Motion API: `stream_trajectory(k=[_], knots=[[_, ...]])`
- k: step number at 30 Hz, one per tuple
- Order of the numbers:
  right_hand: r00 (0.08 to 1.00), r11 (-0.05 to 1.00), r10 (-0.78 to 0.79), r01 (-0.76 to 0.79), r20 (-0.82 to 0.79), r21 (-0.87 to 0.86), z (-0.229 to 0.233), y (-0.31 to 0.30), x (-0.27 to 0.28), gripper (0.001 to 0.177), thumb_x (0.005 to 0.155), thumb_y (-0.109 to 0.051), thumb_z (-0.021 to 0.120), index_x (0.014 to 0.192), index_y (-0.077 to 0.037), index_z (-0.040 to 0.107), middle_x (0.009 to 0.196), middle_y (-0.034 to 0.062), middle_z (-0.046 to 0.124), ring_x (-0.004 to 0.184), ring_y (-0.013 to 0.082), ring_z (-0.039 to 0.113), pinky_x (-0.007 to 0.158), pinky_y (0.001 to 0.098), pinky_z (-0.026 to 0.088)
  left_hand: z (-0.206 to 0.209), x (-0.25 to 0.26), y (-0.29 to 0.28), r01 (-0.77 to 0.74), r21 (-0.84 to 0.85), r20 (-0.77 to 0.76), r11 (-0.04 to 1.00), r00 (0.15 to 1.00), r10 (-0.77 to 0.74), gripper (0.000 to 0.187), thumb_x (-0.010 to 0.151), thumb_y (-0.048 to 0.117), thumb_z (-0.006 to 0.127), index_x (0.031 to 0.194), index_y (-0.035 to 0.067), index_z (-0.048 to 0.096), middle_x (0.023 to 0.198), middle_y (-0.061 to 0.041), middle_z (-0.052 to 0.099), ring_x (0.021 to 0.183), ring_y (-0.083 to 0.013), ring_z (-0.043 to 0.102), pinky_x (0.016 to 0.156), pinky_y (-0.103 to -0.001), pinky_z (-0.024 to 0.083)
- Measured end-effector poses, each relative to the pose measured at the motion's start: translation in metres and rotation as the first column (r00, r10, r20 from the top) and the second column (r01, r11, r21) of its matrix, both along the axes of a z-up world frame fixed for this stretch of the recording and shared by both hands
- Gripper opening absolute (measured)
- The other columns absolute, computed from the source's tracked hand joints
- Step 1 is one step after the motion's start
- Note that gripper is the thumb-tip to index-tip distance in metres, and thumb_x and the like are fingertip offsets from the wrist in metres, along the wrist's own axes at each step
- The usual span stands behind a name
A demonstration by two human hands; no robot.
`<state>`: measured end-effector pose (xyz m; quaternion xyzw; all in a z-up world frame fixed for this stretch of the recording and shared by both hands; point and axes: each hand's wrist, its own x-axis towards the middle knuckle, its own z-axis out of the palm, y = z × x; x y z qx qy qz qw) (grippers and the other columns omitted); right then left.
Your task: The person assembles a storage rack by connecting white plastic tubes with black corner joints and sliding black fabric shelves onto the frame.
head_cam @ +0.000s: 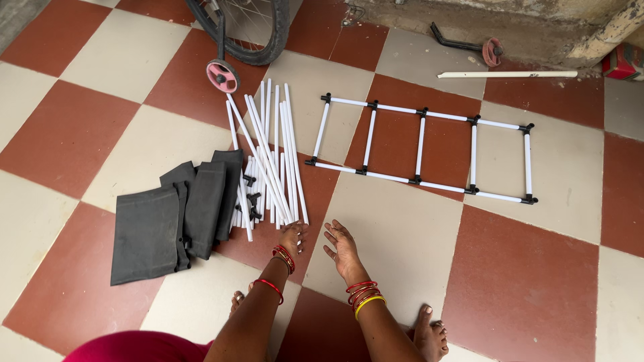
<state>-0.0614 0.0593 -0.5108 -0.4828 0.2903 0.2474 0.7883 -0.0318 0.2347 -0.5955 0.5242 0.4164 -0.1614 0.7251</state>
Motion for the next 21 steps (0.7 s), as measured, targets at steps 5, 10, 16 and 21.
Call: stream_trajectory(k=[5,10,16,21], knots=[[0.998,0.998,0.051,-0.050,0.026,-0.048,0.001,0.007,-0.017,0.051,0.103,-0.030,0.043,0.153,-0.020,0.041,0.153,-0.0003,0.053,0.144,0.0180,0.044,0.114,0.0427,0.038,-0.001,-0.025,0.001,0.026,0.038,0.014,0.999,1.000,-0.026,0.020,0.104,0.022,0.055,0.121,0.016,0.062,0.110,0.001,0.072,0.098,-0.0126,0.065,0.078,-0.029,0.051],[0.990,0.986,0.137,-0.132,0.037,-0.103,-0.006,0.018,-0.033,0.049,0.102,-0.029,0.043,0.151,-0.023,0.046,0.152,-0.0009,0.052,0.142,0.0182,0.046,0.113,0.0410,0.040,-0.011,-0.045,0.005,0.104,0.128,0.058,0.986,0.992,-0.112,0.022,0.103,0.015,0.051,0.118,0.014,0.067,0.108,0.000,0.072,0.092,-0.0114,0.064,0.076,-0.028,0.052],[0.977,0.959,0.215,-0.209,0.007,-0.192,-0.005,0.026,-0.053,0.048,0.103,-0.034,0.047,0.149,-0.022,0.047,0.152,-0.0016,0.054,0.142,0.0175,0.048,0.113,0.0417,0.040,-0.033,-0.055,0.023,0.196,0.256,0.166,0.947,0.956,-0.243,0.021,0.100,0.009,0.056,0.115,0.008,0.070,0.099,-0.001,0.072,0.080,-0.0101,0.062,0.066,-0.027,0.047],[0.961,0.931,0.278,-0.269,0.002,-0.245,0.000,0.025,-0.059,0.050,0.103,-0.039,0.047,0.150,-0.022,0.046,0.151,-0.0020,0.053,0.142,0.0179,0.046,0.114,0.0420,0.040,-0.044,-0.048,0.037,0.312,0.488,0.171,0.815,0.881,-0.440,0.025,0.098,0.006,0.056,0.117,0.003,0.072,0.097,-0.011,0.074,0.084,-0.0202,0.068,0.072,-0.031,0.054]])
